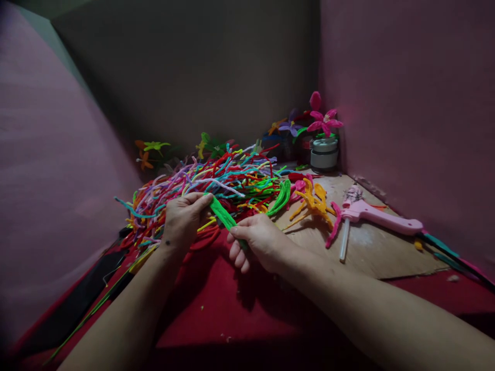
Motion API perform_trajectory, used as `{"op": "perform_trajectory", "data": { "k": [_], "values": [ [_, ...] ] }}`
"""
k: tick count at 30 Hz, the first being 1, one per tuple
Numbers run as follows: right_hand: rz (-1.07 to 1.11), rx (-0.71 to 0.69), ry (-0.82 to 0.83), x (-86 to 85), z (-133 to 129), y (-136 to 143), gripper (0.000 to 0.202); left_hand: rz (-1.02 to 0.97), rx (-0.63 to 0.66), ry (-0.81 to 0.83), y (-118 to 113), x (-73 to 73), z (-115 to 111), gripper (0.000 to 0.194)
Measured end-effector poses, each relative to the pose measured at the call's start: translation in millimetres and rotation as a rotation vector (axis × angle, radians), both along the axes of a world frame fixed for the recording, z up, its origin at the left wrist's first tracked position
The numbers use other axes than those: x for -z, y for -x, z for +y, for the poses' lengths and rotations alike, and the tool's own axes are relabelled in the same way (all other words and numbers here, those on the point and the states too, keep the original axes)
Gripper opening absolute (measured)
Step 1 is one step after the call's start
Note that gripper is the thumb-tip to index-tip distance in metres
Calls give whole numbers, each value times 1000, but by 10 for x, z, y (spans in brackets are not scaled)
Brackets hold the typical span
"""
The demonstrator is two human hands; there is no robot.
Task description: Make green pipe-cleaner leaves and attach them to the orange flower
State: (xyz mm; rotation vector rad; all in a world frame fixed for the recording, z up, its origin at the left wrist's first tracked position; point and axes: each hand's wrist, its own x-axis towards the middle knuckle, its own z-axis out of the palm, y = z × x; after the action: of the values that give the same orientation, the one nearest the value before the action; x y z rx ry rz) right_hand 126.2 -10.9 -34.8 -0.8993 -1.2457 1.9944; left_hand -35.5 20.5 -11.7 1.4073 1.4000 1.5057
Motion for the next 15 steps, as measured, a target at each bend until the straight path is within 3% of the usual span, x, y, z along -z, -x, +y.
{"op": "perform_trajectory", "data": {
  "k": [9, 15],
  "values": [
    [82, 11, 168, 24, 53, -28, 18, -23, -55, -64, -67, 3, -57, 15],
    [42, 34, 182, -23, 39, -33, 20, -84, 12, 15, -36, -15, -39, 18]
  ]
}}
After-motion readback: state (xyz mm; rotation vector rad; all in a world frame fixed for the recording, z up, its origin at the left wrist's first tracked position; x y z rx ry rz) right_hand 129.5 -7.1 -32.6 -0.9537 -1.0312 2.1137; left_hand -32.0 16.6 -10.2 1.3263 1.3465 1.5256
